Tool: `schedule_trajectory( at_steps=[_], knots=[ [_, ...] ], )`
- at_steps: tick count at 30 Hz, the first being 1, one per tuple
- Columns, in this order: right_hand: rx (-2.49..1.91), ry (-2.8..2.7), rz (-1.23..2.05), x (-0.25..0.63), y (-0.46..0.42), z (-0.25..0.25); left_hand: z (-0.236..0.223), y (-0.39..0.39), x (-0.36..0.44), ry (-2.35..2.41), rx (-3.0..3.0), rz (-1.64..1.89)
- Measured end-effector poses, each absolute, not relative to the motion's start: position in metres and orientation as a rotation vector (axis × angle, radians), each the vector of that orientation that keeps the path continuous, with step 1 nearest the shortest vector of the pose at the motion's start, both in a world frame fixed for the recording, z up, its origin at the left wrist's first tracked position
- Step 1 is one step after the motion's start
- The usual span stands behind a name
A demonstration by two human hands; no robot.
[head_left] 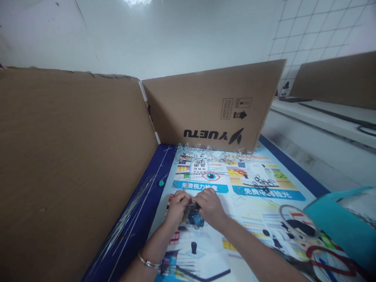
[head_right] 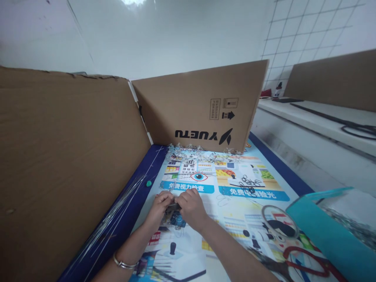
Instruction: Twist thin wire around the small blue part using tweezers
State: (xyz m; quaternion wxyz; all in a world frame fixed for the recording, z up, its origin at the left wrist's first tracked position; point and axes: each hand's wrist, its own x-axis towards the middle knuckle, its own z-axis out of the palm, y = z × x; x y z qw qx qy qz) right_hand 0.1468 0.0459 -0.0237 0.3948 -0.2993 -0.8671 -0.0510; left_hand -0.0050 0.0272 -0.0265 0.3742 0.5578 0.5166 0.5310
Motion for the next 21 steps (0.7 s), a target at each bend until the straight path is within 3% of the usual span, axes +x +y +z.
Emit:
schedule_trajectory(
  at_steps=[10, 21],
  knots=[
    [-0.568, -2.462, -0.358, 0.150, 0.040, -0.007, -0.019, 0.024, -0.003, 1.356, 1.433, 1.340],
    [-0.716, -2.277, 0.065, 0.156, 0.052, -0.021, -0.016, 0.024, -0.006, 1.264, 1.435, 1.285]
  ],
)
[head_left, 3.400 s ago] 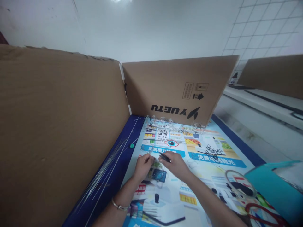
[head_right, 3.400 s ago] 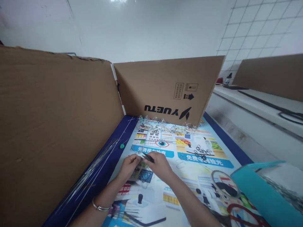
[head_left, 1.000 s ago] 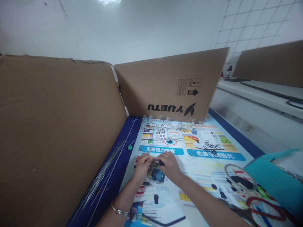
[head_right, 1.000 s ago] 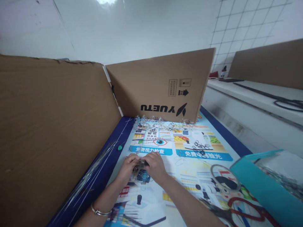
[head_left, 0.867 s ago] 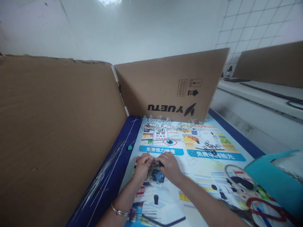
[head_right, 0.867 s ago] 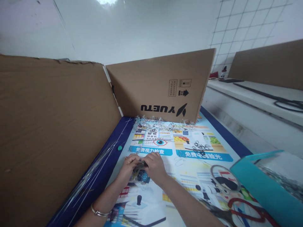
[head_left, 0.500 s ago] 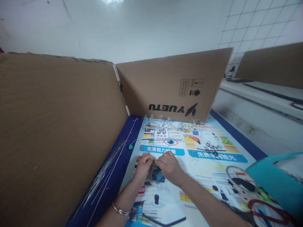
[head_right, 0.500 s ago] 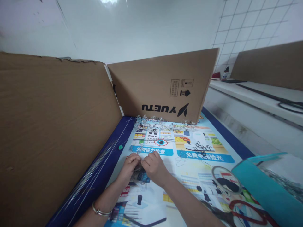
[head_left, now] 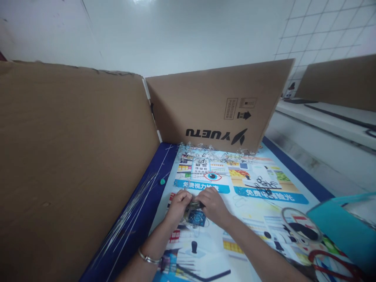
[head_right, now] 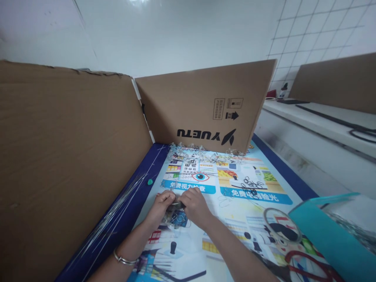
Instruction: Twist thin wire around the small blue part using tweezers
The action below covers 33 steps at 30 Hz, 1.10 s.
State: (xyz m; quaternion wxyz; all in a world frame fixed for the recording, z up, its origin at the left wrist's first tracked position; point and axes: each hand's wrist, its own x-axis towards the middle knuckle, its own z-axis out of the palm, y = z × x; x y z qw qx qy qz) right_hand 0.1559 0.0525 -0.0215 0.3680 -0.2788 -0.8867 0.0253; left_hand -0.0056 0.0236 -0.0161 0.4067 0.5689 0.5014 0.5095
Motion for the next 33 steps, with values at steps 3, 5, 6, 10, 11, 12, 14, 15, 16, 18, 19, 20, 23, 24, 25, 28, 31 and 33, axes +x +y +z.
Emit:
schedule_trajectory(
  at_steps=[3, 5, 6, 10, 11, 12, 14, 15, 16, 18, 19, 20, 23, 24, 25, 28, 31, 33],
  knots=[
    [-0.737, -2.259, 0.139, 0.156, 0.052, -0.021, -0.020, 0.024, -0.007, 1.260, 1.417, 1.255],
    [-0.748, -2.242, 0.161, 0.156, 0.052, -0.020, -0.023, 0.025, -0.007, 1.250, 1.404, 1.230],
    [-0.755, -2.235, 0.171, 0.156, 0.052, -0.020, -0.025, 0.025, -0.008, 1.241, 1.406, 1.219],
    [-0.797, -2.203, 0.236, 0.155, 0.054, -0.020, -0.029, 0.027, -0.009, 1.222, 1.472, 1.196],
    [-0.811, -2.196, 0.254, 0.155, 0.055, -0.021, -0.028, 0.027, -0.009, 1.232, 1.491, 1.188],
    [-0.824, -2.192, 0.270, 0.156, 0.056, -0.022, -0.028, 0.026, -0.008, 1.245, 1.507, 1.178],
    [-0.848, -2.195, 0.294, 0.156, 0.058, -0.024, -0.026, 0.026, -0.008, 1.271, 1.539, 1.161],
    [-0.858, -2.200, 0.300, 0.157, 0.059, -0.025, -0.025, 0.025, -0.008, 1.277, 1.556, 1.155],
    [-0.865, -2.206, 0.304, 0.157, 0.060, -0.026, -0.024, 0.025, -0.008, 1.279, 1.572, 1.151],
    [-0.878, -2.220, 0.311, 0.158, 0.061, -0.026, -0.022, 0.024, -0.008, 1.273, 1.596, 1.141],
    [-0.884, -2.226, 0.316, 0.159, 0.061, -0.025, -0.021, 0.024, -0.008, 1.268, 1.601, 1.136],
    [-0.890, -2.231, 0.323, 0.159, 0.061, -0.024, -0.020, 0.024, -0.008, 1.263, 1.601, 1.131],
    [-0.902, -2.224, 0.358, 0.160, 0.060, -0.022, -0.019, 0.024, -0.009, 1.251, 1.572, 1.112],
    [-0.898, -2.216, 0.369, 0.160, 0.059, -0.022, -0.019, 0.025, -0.009, 1.246, 1.560, 1.107],
    [-0.892, -2.206, 0.376, 0.159, 0.059, -0.022, -0.018, 0.025, -0.009, 1.240, 1.549, 1.101],
    [-0.863, -2.186, 0.372, 0.159, 0.059, -0.025, -0.020, 0.025, -0.009, 1.209, 1.508, 1.096],
    [-0.838, -2.185, 0.351, 0.158, 0.059, -0.028, -0.023, 0.025, -0.009, 1.176, 1.462, 1.100],
    [-0.835, -2.186, 0.341, 0.158, 0.059, -0.028, -0.026, 0.026, -0.010, 1.170, 1.468, 1.089]
  ],
)
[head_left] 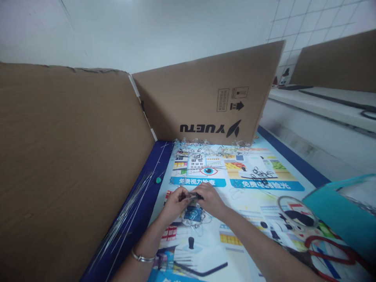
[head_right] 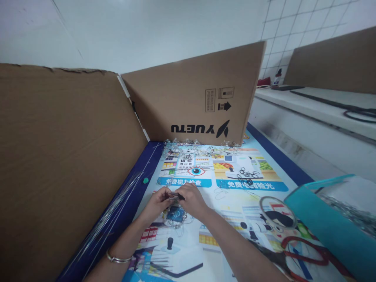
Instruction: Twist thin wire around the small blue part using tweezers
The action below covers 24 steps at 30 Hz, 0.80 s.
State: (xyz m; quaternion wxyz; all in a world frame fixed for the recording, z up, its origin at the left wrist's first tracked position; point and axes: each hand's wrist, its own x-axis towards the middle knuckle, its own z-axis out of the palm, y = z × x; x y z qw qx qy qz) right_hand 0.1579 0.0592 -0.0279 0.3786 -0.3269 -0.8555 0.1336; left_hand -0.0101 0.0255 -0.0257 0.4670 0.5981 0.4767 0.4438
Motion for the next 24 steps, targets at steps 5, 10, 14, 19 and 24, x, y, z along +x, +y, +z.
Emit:
schedule_trajectory(
  at_steps=[5, 10, 14, 19, 24],
  knots=[
    [-0.836, -2.178, 0.303, 0.157, 0.058, -0.027, -0.028, 0.026, -0.011, 1.240, 1.570, 1.057],
    [-0.814, -2.172, 0.285, 0.156, 0.058, -0.031, -0.027, 0.026, -0.012, 1.343, 1.809, 1.060],
    [-0.828, -2.189, 0.306, 0.157, 0.060, -0.030, -0.025, 0.024, -0.012, 1.369, 1.880, 1.037],
    [-1.044, -2.159, 0.231, 0.170, 0.057, 0.002, -0.019, 0.021, -0.009, 1.375, 1.899, 1.071],
    [-1.214, -2.490, -0.110, 0.182, 0.037, 0.029, -0.015, 0.020, -0.009, 1.348, 1.914, 1.066]
  ],
)
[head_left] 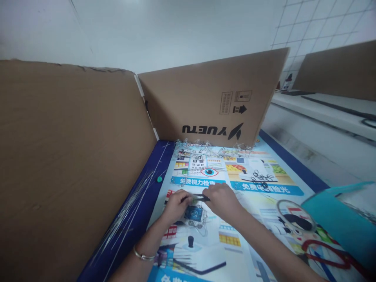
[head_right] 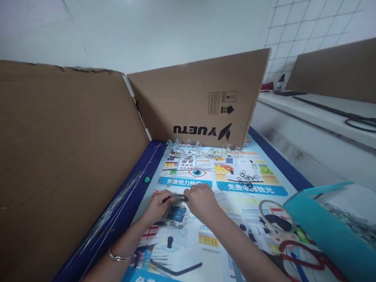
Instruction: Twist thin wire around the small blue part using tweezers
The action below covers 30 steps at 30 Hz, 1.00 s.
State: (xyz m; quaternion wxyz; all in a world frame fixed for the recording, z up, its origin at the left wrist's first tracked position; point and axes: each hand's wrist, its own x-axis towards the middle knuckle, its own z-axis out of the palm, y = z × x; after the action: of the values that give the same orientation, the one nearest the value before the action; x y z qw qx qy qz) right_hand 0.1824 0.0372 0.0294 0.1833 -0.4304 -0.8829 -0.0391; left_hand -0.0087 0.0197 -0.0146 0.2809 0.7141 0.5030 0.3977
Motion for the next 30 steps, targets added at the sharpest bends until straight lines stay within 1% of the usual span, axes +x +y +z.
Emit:
schedule_trajectory(
  at_steps=[2, 5, 8, 12, 14, 17, 20, 22, 25, 30],
  knots=[
    [-1.259, -2.531, -0.222, 0.184, 0.030, 0.028, -0.014, 0.019, -0.008, 1.344, 1.915, 1.079],
    [-1.367, -2.513, -0.277, 0.186, 0.026, 0.017, -0.012, 0.017, -0.006, 1.351, 1.916, 1.078],
    [-1.408, -2.534, -0.246, 0.187, 0.026, 0.006, -0.010, 0.015, -0.004, 1.363, 1.921, 1.050],
    [-1.320, -2.555, -0.162, 0.191, 0.029, 0.001, -0.008, 0.013, -0.004, 1.376, 1.916, 1.047],
    [-1.304, -2.541, -0.034, 0.196, 0.034, 0.003, -0.009, 0.013, -0.004, 1.391, 1.899, 1.061],
    [-1.294, -2.441, 0.346, 0.207, 0.044, 0.006, -0.009, 0.013, -0.004, 1.411, 1.899, 1.051],
    [-1.355, -2.098, 0.827, 0.213, 0.053, 0.006, -0.008, 0.012, -0.004, 1.426, 1.926, 1.062],
    [-1.383, -1.851, 1.021, 0.213, 0.056, 0.003, -0.007, 0.012, -0.004, 1.427, 1.947, 1.087],
    [-1.367, -1.652, 1.095, 0.207, 0.054, -0.003, -0.006, 0.012, -0.004, 1.426, 1.970, 1.102],
    [-1.300, -1.557, 1.062, 0.199, 0.041, -0.012, -0.004, 0.009, -0.004, 1.432, 1.939, 1.128]
  ],
)
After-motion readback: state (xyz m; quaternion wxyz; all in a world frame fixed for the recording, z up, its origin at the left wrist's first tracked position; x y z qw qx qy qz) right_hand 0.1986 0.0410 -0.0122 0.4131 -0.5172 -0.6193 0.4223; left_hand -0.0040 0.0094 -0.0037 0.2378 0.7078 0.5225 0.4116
